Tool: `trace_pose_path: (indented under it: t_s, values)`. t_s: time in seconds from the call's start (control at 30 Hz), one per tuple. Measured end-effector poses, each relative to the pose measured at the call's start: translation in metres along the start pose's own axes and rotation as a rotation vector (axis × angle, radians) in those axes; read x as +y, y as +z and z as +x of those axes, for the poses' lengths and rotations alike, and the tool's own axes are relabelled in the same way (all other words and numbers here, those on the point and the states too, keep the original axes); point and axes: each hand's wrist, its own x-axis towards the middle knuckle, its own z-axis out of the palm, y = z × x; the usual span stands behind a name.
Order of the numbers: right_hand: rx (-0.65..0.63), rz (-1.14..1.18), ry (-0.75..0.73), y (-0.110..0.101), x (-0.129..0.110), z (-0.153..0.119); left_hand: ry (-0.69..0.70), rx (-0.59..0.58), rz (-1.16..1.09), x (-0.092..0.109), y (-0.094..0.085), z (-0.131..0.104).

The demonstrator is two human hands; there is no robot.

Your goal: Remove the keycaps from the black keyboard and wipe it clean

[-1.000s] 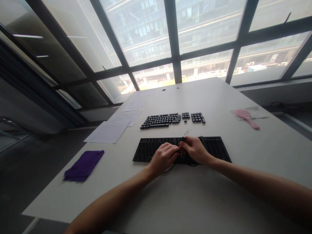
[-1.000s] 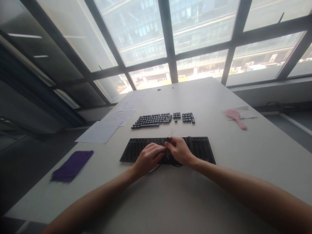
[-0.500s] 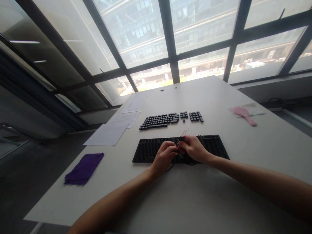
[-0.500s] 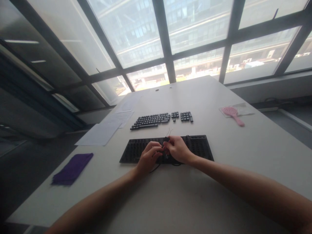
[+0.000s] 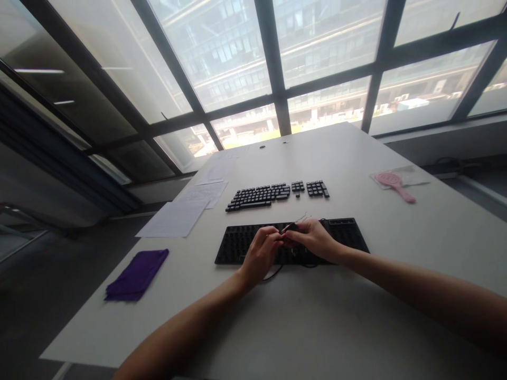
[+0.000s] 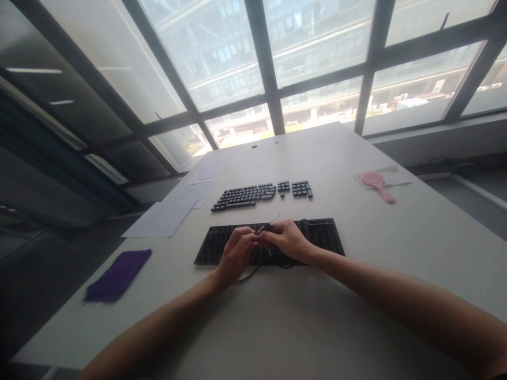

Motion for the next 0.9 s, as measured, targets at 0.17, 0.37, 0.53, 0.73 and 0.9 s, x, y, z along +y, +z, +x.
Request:
trace_pose_path:
  t_s: [0.17,0.37,0.53,0.73,0.9]
  values:
    - [0.035,0.075,0.048,0.003,-0.001,0.001,-0.040,0.046,-0.009,0.004,0.003,0.003]
    - [0.060,0.048,-0.002,0.003,-0.005,0.001,-0.095,0.077,-0.038,0.008,0.008,0.004]
    - [0.083,0.062,0.001,0.004,-0.003,0.002,-0.132,0.087,-0.044,0.006,0.008,0.007]
    - [0.163,0.060,0.055,0.003,0.007,0.007,-0.189,0.092,-0.147,0.004,0.006,0.010]
    - [0.187,0.074,0.042,0.001,0.011,0.009,-0.487,0.148,-0.203,-0.024,-0.006,0.036]
